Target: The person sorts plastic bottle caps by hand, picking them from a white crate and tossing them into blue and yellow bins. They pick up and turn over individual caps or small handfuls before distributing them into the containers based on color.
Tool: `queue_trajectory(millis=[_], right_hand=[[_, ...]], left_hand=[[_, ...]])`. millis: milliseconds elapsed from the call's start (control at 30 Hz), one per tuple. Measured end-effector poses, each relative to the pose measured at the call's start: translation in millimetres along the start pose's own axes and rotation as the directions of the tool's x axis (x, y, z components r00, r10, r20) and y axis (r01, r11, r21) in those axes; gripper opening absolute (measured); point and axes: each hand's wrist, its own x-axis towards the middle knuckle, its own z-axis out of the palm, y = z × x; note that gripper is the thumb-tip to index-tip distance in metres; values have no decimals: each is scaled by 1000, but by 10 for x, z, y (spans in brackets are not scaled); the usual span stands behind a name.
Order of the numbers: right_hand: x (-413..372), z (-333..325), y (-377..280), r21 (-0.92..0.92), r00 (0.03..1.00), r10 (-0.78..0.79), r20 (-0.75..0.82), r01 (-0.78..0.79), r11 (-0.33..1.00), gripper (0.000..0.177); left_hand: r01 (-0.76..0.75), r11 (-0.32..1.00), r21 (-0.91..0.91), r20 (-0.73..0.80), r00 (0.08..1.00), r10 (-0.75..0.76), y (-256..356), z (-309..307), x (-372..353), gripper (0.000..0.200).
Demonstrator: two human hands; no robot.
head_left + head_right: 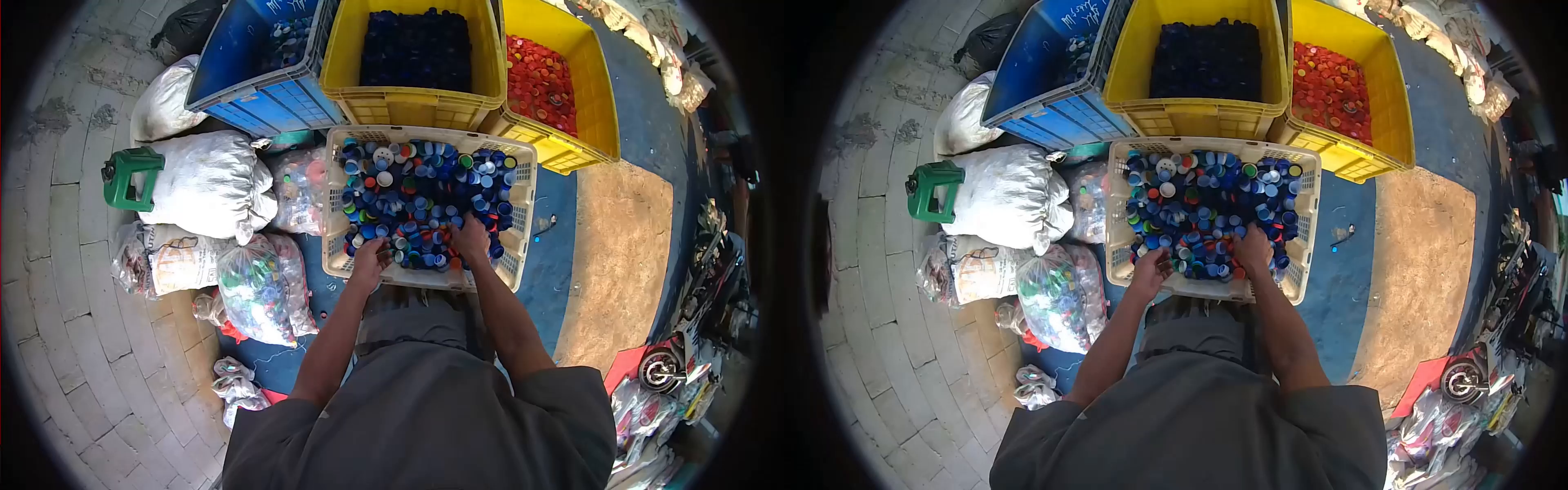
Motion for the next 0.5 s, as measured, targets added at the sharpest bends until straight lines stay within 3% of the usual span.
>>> queue_trajectory(millis=[167, 267, 367, 433, 467, 500], right_hand=[[-34, -11, 17, 89, 997, -21, -81, 29, 996, 44], [-72, -98, 156, 399, 999, -12, -39, 27, 917, 39], [-171, -114, 290, 655, 998, 52, 19, -51, 754, 35], [-288, -175, 356, 915, 982, 28, 188, -186, 357, 34], [-376, -207, 388, 959, 965, -12, 261, -258, 121, 34], [-465, -255, 406, 959, 957, -65, 284, -284, 6, 35]], left_hand=[[-61, 965, 255, 0, 998, 63, 71, 162, -19, 18], [-168, 853, 494, 106, 985, 133, 45, 326, 67, 21], [-458, 484, 745, 283, 875, 393, -47, 459, 318, 29], [-541, 360, 760, 389, 823, 415, -27, 657, 409, 31], [-576, 298, 761, 439, 796, 417, -23, 743, 440, 32], [-579, 258, 773, 457, 791, 407, -39, 802, 495, 34]])
